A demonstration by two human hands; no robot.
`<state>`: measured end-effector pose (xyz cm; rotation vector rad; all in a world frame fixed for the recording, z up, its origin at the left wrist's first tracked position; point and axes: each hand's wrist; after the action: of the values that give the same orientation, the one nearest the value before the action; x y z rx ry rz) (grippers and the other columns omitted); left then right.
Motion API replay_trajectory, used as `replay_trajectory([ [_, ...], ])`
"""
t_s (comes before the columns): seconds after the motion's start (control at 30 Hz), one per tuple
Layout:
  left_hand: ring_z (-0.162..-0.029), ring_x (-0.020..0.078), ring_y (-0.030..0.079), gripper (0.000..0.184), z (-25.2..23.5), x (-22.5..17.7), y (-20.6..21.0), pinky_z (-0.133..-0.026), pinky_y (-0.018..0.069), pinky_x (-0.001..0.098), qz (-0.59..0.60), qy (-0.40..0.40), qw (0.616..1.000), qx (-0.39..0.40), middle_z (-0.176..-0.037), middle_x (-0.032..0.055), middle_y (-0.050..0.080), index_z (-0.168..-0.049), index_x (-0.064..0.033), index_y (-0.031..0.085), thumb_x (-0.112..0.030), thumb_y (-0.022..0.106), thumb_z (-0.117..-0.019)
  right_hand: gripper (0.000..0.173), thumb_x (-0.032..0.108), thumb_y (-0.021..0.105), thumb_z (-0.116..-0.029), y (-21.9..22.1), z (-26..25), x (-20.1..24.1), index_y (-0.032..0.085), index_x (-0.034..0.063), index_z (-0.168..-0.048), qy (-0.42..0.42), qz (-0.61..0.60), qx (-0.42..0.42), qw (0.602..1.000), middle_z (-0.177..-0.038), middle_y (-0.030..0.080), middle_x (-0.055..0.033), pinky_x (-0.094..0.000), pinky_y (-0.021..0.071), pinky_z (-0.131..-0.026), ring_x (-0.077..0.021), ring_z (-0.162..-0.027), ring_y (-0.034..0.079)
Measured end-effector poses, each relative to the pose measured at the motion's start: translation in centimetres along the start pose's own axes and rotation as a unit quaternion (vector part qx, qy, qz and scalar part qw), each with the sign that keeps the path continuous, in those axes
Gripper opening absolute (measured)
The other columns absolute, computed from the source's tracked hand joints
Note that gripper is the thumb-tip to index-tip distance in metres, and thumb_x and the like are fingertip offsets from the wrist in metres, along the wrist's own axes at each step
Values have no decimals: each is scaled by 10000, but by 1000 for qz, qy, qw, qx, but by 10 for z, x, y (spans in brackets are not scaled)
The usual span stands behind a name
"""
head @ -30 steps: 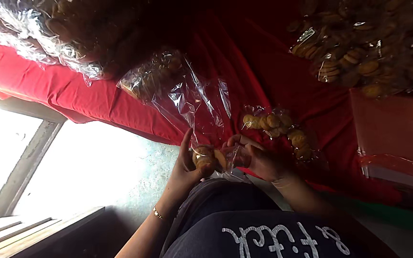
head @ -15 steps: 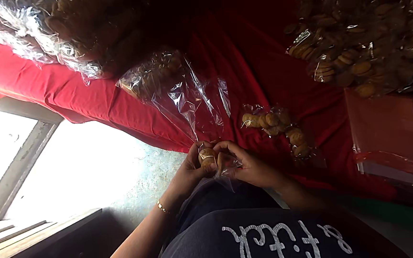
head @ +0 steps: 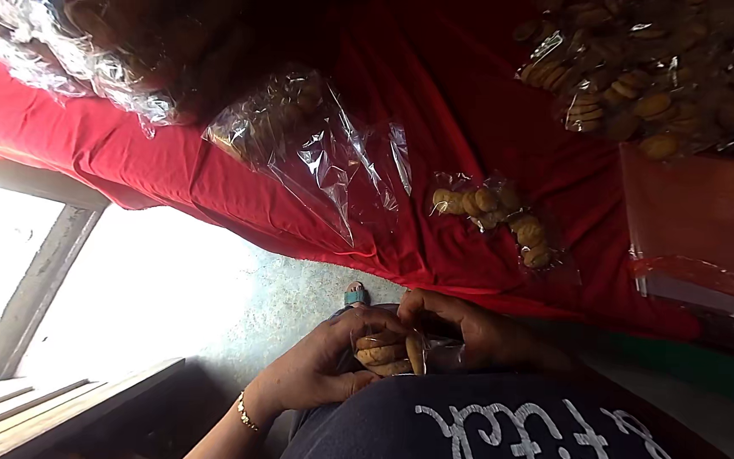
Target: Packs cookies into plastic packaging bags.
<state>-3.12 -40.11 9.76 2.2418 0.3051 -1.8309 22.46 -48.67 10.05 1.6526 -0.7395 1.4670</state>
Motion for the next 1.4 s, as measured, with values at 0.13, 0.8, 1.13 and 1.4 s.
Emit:
replay_trajectory([
  [0.13,-1137,26,630,488,-20,8,15,-988,540,243,-21,5,993,-116,-1234,34,669,-1322,45,530,-290,651,-989,461,328,774,-862,-8,-1,2,501,101,-1157,11,-7,-38,999,-1008,604,70,-164,530,-825,24,-941,612],
  [0.8,-1040,99,700,586,-49,14,22,-906,604,279,34,-99,963,-247,-1159,79,680,-1344,104,386,-175,711,-945,484,221,764,-871,3,-7,-4,510,34,-1238,-9,20,-256,966,-1066,612,56,-173,544,-853,19,-958,619],
  [1.13,-963,106,712,446,-60,7,4,-798,633,295,88,-107,967,-215,-1133,13,671,-1326,5,446,-149,657,-965,438,295,725,-933,-24,-5,14,489,95,-1243,1,-53,-162,985,-1113,635,74,-228,559,-898,-27,-1033,645],
  [1.4,-1246,231,614,797,-54,3,-7,-1004,570,451,276,-87,953,-88,-1446,62,530,-1609,-118,152,-193,655,-994,741,491,739,-888,-38,-4,29,411,66,-1399,19,14,-154,988,-1182,629,17,-229,591,-800,-58,-1004,659],
])
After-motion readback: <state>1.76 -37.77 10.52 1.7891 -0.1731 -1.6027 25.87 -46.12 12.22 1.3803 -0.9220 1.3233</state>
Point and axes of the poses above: each hand's wrist, its own z-axis away from the middle knuckle, its own y-axis out of the palm, x = y × z
